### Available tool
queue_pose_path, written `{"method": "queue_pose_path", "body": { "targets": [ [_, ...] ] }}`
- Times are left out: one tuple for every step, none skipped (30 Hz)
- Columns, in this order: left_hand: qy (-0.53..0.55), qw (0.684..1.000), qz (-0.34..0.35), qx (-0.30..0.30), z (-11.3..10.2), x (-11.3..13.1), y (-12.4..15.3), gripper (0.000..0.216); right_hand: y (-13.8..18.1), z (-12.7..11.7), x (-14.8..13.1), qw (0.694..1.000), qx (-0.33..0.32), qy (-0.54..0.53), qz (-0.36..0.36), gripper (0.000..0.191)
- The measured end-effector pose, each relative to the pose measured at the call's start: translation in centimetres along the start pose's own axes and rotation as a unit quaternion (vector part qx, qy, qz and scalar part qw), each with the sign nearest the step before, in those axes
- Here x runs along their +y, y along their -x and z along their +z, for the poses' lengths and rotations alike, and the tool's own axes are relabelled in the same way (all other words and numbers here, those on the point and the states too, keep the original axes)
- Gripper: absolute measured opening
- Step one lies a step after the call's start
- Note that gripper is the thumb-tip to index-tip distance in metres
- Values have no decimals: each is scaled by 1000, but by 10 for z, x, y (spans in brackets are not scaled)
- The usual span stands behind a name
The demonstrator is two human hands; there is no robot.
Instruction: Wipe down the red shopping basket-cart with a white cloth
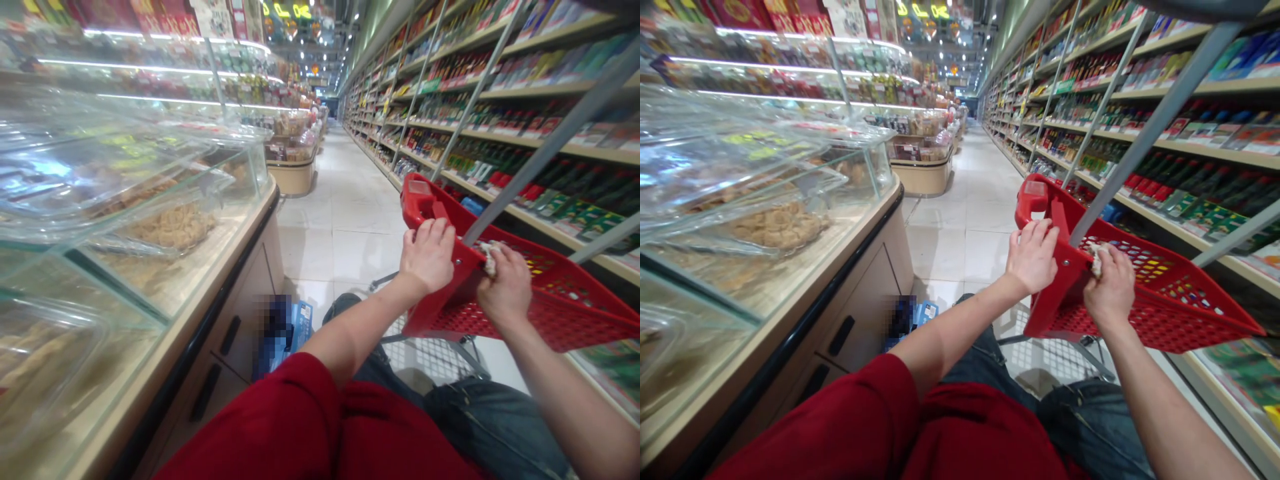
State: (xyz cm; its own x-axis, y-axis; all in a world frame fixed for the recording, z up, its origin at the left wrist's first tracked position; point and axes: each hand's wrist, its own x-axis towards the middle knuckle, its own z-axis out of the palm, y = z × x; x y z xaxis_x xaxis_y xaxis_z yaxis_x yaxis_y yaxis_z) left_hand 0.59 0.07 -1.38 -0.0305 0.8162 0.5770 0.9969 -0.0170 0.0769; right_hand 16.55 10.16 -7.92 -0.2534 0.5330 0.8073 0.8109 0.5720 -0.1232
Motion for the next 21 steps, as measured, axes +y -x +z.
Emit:
{"method": "queue_pose_path", "body": {
  "targets": [
    [7, 1000, -12, 5, -1, -1, -1, 54, 1, -1, 2, 1000, 14, -1, 3, 42],
    [13, 1000, -20, 8, -2, -3, -2, 54, 2, -2, 1, 1000, 27, -5, -1, 41],
    [18, 1000, -23, 8, -2, -4, -3, 53, 2, -3, -2, 999, 37, -13, -10, 41],
    [20, 1000, -21, 7, -1, -5, -4, 50, 2, -4, -8, 999, 44, -21, -22, 41],
    [20, 1000, -16, 5, -1, -7, -6, 48, 2, -5, -14, 998, 48, -29, -32, 42],
    [19, 1000, -10, 6, 0, -8, -6, 45, 2, -5, -20, 998, 49, -33, -38, 43],
    [16, 1000, -7, 9, 0, -9, -7, 42, 2, -5, -24, 997, 48, -35, -40, 44],
    [14, 1000, -4, 12, 1, -9, -7, 41, 3, -5, -27, 998, 46, -34, -37, 44],
    [12, 1000, -2, 15, 1, -10, -7, 40, 4, -5, -26, 998, 43, -33, -34, 45],
    [12, 1000, 1, 17, 1, -10, -6, 39, 5, -4, -23, 998, 41, -32, -29, 45],
    [14, 1000, 4, 18, 1, -10, -5, 39, 7, -4, -18, 998, 41, -33, -22, 45],
    [19, 1000, 7, 21, 1, -9, -5, 39, 8, -4, -13, 998, 46, -35, -12, 45],
    [26, 999, 7, 24, 1, -8, -4, 38, 10, -5, -8, 998, 55, -41, 0, 46],
    [37, 999, 6, 31, 1, -7, -3, 38, 10, -6, -4, 997, 65, -48, 12, 47],
    [49, 998, 2, 39, 2, -6, -2, 37, 11, -7, -3, 995, 78, -58, 24, 48],
    [59, 997, 0, 45, 3, -4, -1, 38, 10, -9, -5, 993, 85, -72, 28, 48],
    [67, 997, -2, 49, 4, -2, 1, 38, 9, -11, -10, 993, 84, -84, 25, 49],
    [73, 996, -4, 53, 6, 0, 2, 38, 8, -13, -17, 992, 85, -94, 20, 50],
    [77, 995, -4, 56, 8, 1, 4, 38, 7, -15, -24, 992, 74, -103, 8, 52],
    [81, 995, -5, 60, 9, 2, 4, 38, 7, -17, -31, 991, 71, -110, 4, 55],
    [84, 995, -5, 62, 9, 3, 4, 38, 6, -18, -37, 990, 74, -116, 6, 56]
  ]
}}
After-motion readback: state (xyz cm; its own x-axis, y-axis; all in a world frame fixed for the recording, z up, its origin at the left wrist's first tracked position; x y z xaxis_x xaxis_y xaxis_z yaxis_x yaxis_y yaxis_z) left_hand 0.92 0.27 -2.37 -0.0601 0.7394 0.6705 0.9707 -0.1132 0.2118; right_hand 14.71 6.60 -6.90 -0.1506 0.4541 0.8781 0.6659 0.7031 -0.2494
